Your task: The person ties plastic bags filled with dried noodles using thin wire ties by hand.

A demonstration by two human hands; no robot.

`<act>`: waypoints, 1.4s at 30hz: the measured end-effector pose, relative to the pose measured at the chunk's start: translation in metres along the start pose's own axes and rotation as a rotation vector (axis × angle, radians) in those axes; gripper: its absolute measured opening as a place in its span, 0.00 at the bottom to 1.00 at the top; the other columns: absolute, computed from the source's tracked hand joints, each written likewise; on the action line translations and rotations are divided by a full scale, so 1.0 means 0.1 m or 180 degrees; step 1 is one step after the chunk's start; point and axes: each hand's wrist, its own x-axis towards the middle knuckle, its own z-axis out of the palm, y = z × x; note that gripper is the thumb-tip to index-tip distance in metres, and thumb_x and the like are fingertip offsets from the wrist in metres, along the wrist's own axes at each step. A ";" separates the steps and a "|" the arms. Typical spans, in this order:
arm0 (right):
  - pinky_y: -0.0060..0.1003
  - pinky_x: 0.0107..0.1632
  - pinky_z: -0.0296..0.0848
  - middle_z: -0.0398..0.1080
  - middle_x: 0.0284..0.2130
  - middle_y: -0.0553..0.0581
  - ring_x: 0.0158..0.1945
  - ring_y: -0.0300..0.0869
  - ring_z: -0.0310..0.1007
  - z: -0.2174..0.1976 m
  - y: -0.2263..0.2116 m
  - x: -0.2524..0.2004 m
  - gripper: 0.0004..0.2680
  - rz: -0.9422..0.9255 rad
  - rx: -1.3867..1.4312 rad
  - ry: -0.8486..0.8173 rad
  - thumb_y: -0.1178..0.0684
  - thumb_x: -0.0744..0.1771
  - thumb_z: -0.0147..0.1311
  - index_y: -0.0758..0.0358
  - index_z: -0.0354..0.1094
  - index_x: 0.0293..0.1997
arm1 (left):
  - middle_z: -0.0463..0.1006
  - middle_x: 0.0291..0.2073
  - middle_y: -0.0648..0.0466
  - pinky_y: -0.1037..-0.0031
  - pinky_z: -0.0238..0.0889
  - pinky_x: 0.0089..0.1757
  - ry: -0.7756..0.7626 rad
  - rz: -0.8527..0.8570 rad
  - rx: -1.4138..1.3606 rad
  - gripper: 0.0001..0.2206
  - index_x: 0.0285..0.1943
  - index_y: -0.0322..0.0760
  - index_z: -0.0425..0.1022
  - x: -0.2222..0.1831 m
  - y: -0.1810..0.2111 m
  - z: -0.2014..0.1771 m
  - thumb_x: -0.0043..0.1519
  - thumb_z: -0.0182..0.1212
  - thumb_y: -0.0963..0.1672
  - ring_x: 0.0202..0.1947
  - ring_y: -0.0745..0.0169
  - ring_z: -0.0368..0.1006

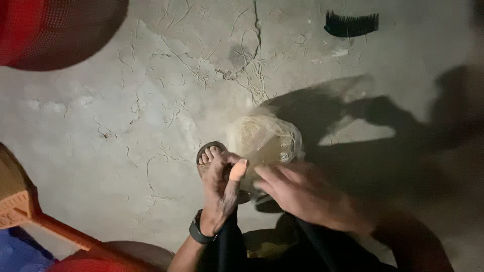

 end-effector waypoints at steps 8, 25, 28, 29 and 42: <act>0.36 0.25 0.56 0.51 0.16 0.48 0.21 0.38 0.50 1.93 1.38 -0.05 0.14 0.3114 0.4532 -0.1013 0.56 0.70 0.43 0.52 0.59 0.21 | 0.76 0.35 0.49 0.65 0.62 0.35 -0.0598 0.0354 0.0025 0.10 0.44 0.37 0.72 -0.19 -0.04 -0.14 0.72 0.49 0.46 0.31 0.51 0.72; 0.58 0.53 0.61 0.68 0.27 0.51 0.38 0.53 0.71 1.02 0.41 -0.25 0.04 -0.0830 -0.1384 -0.1690 0.45 0.66 0.52 0.46 0.68 0.33 | 0.80 0.32 0.53 0.72 0.64 0.35 -0.0072 0.0383 0.1034 0.10 0.45 0.33 0.76 0.10 0.10 -0.24 0.67 0.60 0.46 0.29 0.61 0.72; 0.51 0.42 0.63 0.71 0.24 0.46 0.32 0.48 0.71 1.04 0.50 0.02 0.05 -0.0913 -0.1482 -0.2456 0.53 0.64 0.52 0.41 0.71 0.28 | 0.78 0.25 0.54 0.72 0.66 0.36 0.0030 0.0228 0.0676 0.09 0.42 0.37 0.78 0.14 0.06 -0.22 0.65 0.62 0.47 0.24 0.58 0.70; 0.53 0.43 0.64 0.72 0.27 0.47 0.34 0.49 0.71 1.14 0.45 0.04 0.04 -0.0896 -0.1429 -0.2557 0.53 0.65 0.52 0.44 0.70 0.30 | 0.75 0.17 0.57 0.74 0.70 0.36 0.0182 0.0219 0.0485 0.06 0.41 0.42 0.80 0.13 0.03 -0.21 0.63 0.66 0.47 0.18 0.56 0.69; 0.63 0.53 0.71 0.75 0.44 0.49 0.53 0.53 0.72 2.02 1.09 0.25 0.09 0.0208 -0.0750 -0.1710 0.41 0.68 0.54 0.51 0.71 0.37 | 0.73 0.32 0.45 0.67 0.71 0.33 -0.0379 0.2234 0.0588 0.14 0.44 0.31 0.77 -0.08 0.39 -0.07 0.61 0.70 0.48 0.28 0.47 0.75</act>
